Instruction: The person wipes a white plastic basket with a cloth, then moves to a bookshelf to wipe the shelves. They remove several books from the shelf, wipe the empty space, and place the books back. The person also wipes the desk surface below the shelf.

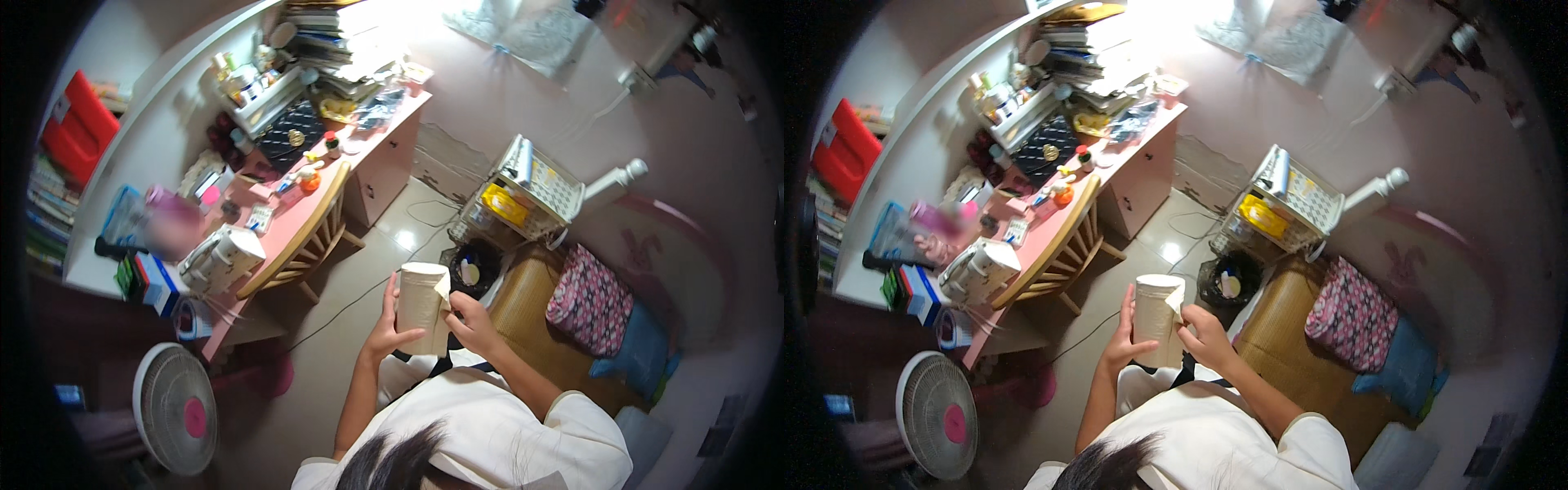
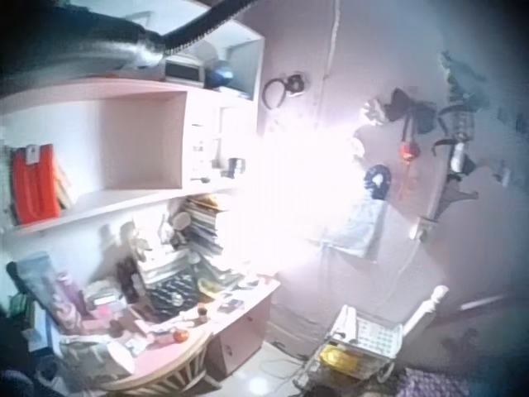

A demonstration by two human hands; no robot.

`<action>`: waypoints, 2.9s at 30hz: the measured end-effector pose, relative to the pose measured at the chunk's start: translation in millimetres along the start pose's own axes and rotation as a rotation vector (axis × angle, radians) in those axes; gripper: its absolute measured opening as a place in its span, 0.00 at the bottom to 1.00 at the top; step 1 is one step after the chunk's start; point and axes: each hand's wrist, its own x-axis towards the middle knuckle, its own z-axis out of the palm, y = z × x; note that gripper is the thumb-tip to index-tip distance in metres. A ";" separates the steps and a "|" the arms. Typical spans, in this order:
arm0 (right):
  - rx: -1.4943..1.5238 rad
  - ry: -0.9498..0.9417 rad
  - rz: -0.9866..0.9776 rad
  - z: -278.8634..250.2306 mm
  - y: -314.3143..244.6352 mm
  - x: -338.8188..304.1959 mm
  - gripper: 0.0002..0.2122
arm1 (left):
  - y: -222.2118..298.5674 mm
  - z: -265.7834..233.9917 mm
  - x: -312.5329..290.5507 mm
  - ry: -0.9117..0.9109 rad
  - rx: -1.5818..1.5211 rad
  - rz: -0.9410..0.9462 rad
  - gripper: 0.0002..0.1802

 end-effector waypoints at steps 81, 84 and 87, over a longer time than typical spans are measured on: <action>-1.361 -0.458 0.894 -249.1 559.1 145.3 0.26 | -111.5 146.3 5.8 0.610 0.837 -0.435 0.28; -1.707 -0.623 0.777 -247.0 560.6 138.5 0.26 | -113.7 145.0 13.2 0.567 0.822 -0.468 0.28; -1.541 -0.568 0.781 -248.7 526.8 143.1 0.26 | -107.2 150.2 21.4 0.550 0.838 -0.445 0.26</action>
